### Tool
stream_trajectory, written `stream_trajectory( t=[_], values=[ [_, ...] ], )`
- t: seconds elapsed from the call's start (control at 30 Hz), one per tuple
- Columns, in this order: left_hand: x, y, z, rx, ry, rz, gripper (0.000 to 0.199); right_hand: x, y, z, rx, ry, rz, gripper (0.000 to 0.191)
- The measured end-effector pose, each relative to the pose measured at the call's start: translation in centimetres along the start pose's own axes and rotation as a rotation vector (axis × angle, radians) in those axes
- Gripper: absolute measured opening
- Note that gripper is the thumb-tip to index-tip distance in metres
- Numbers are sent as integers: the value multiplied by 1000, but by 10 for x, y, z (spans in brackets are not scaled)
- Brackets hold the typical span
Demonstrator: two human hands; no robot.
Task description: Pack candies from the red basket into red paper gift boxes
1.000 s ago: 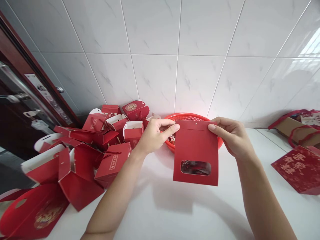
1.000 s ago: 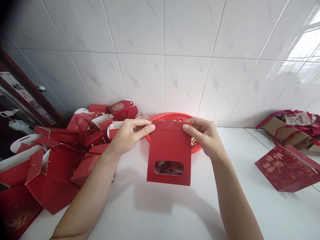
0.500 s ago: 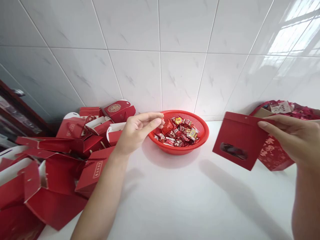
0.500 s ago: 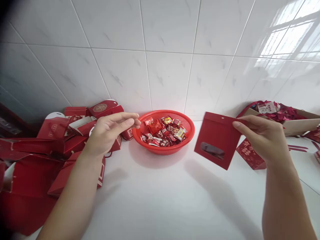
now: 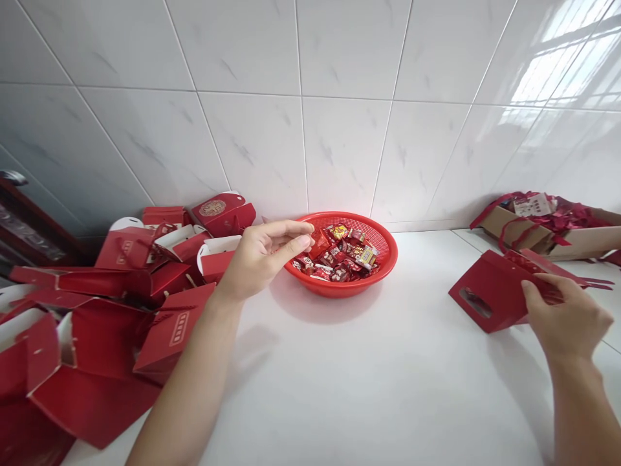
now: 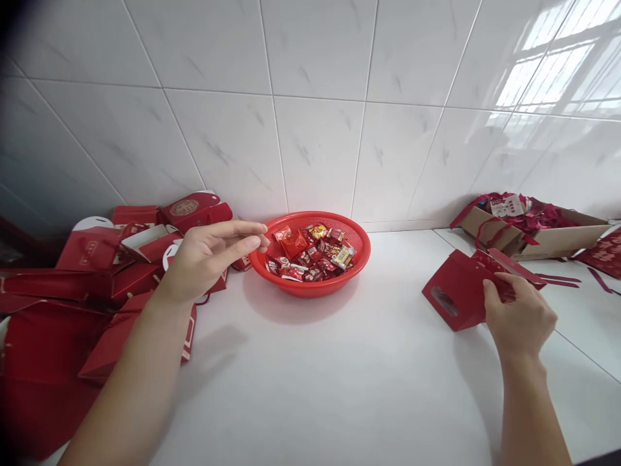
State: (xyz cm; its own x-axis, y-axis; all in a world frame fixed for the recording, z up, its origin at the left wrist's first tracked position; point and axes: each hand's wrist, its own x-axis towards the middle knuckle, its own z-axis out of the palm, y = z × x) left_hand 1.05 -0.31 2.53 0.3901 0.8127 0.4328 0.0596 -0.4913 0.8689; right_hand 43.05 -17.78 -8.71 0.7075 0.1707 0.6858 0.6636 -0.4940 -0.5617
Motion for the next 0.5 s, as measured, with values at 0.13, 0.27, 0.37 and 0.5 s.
stream_trajectory(
  t=[0.13,0.27,0.37,0.5],
  values=[
    [0,-4,-1,14,-18,21,43,-1,5,7,47,193,-250,29],
    [1,-8,0,25,-29,51,44,-20,-20,3,132,274,-393,21],
    [-1,-6,2,24,-42,51,39,-46,-41,5,220,-210,-394,17],
    [-3,-2,3,42,-95,49,34,-68,-43,29,152,-620,-307,28]
  ],
)
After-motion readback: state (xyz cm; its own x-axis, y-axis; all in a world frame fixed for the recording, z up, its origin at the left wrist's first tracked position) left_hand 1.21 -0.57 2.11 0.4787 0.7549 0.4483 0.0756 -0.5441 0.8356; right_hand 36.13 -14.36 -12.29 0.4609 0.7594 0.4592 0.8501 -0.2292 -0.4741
